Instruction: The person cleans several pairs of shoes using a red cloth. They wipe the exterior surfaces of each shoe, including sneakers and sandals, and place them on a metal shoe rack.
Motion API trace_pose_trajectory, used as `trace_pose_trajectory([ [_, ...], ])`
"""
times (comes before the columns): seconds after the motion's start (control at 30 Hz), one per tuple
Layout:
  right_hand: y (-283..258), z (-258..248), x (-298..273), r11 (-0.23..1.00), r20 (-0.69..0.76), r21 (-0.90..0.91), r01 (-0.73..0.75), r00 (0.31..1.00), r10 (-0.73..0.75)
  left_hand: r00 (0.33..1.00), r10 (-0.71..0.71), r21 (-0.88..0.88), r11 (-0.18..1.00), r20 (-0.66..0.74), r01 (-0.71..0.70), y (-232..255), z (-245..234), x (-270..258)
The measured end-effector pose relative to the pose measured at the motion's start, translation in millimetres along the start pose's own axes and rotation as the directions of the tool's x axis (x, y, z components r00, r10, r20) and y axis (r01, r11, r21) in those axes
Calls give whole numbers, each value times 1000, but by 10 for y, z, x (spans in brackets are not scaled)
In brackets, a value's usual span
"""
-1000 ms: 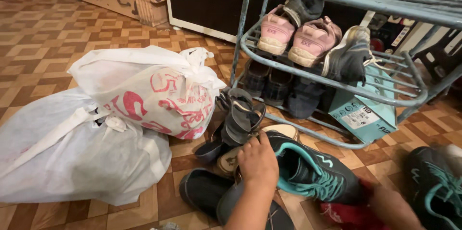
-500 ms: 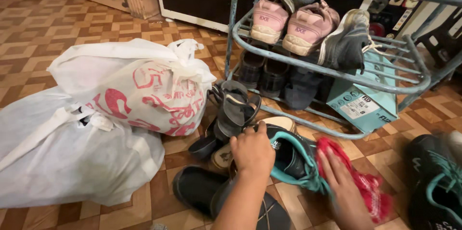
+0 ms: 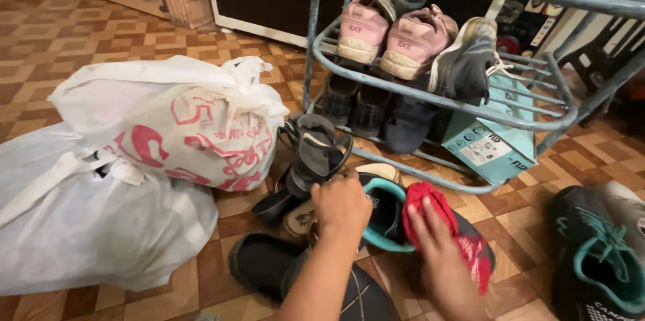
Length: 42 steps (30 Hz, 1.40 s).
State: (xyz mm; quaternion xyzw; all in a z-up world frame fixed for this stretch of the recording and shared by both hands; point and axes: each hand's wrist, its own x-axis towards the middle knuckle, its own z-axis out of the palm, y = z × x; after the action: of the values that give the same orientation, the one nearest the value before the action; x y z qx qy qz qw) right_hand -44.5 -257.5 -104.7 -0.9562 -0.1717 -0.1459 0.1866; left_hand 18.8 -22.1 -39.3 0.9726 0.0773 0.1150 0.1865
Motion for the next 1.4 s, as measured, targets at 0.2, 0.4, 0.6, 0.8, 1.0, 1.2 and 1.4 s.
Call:
trace_pose_trajectory([
  [0.2, 531, 40, -147, 882, 399, -222, 415, 864, -306, 999, 23, -19, 1000, -41, -24, -74, -24, -25],
  [0.4, 1020, -657, -147, 795, 803, -474, 378, 557, 214, 999, 18, -31, 999, 40, -17, -10, -85, 54],
  [0.6, 365, -614, -17, 710, 504, -59, 701, 635, -585, 995, -4, -2, 1000, 101, 4, -24, -132, 175],
  [0.8, 408, -276, 101, 794, 781, -125, 595, 552, -291, 994, 72, 2, 997, 82, -72, -29, -32, 156],
  [1.0, 822, -800, 43, 888, 851, -330, 321, 507, 133, 994, 56, 20, 998, 90, -58, 21, -45, 178],
  [1.2, 516, -1257, 241, 932, 555, -353, 81, 820, 139, 993, 50, 30, 998, 103, -53, 49, -48, 159],
  [1.4, -169, -759, 689, 985, 17, 35, 170, 985, -171, 987, 26, 59, 998, 159, -36, 70, -118, 110],
])
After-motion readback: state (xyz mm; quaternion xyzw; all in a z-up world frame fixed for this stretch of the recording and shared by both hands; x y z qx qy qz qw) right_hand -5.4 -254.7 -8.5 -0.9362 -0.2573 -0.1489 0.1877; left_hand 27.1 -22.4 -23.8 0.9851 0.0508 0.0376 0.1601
